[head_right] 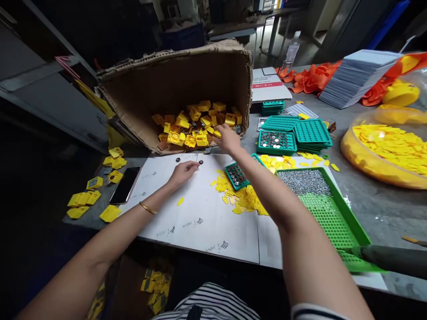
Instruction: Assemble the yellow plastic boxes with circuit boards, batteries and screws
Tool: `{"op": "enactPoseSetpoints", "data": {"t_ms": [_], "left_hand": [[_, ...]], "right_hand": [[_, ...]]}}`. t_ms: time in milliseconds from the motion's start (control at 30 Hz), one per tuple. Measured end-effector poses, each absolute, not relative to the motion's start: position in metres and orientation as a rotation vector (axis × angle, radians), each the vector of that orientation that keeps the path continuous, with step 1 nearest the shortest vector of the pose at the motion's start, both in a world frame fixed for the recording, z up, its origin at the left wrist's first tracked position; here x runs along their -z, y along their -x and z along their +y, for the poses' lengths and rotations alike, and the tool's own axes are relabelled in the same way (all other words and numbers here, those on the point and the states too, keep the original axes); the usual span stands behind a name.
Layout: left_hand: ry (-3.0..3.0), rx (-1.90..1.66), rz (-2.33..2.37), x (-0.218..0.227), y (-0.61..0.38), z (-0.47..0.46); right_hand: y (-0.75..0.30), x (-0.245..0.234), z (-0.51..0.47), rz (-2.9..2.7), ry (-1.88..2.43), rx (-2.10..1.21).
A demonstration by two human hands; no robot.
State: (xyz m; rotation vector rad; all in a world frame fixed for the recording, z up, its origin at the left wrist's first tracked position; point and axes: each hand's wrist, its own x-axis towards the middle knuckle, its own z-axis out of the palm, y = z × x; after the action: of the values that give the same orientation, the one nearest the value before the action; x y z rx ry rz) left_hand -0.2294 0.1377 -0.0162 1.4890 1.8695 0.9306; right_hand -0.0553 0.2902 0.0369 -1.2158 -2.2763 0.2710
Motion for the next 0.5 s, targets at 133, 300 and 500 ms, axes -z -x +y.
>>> {"op": "enactPoseSetpoints", "data": {"t_ms": [133, 300, 500], "left_hand": [[-1.348, -0.97, 1.875, 0.02, 0.243, 0.101], [-1.154, -1.039, 1.796, 0.013, 0.245, 0.059], [-0.886, -1.141, 1.551, 0.003, 0.22, 0.029]], "right_hand": [[0.112, -0.009, 0.279, -2.438, 1.146, -0.271], [0.125, 0.002, 0.282, -2.461, 1.181, -0.305], [0.116, -0.013, 0.247, -2.341, 1.264, -0.478]]}}
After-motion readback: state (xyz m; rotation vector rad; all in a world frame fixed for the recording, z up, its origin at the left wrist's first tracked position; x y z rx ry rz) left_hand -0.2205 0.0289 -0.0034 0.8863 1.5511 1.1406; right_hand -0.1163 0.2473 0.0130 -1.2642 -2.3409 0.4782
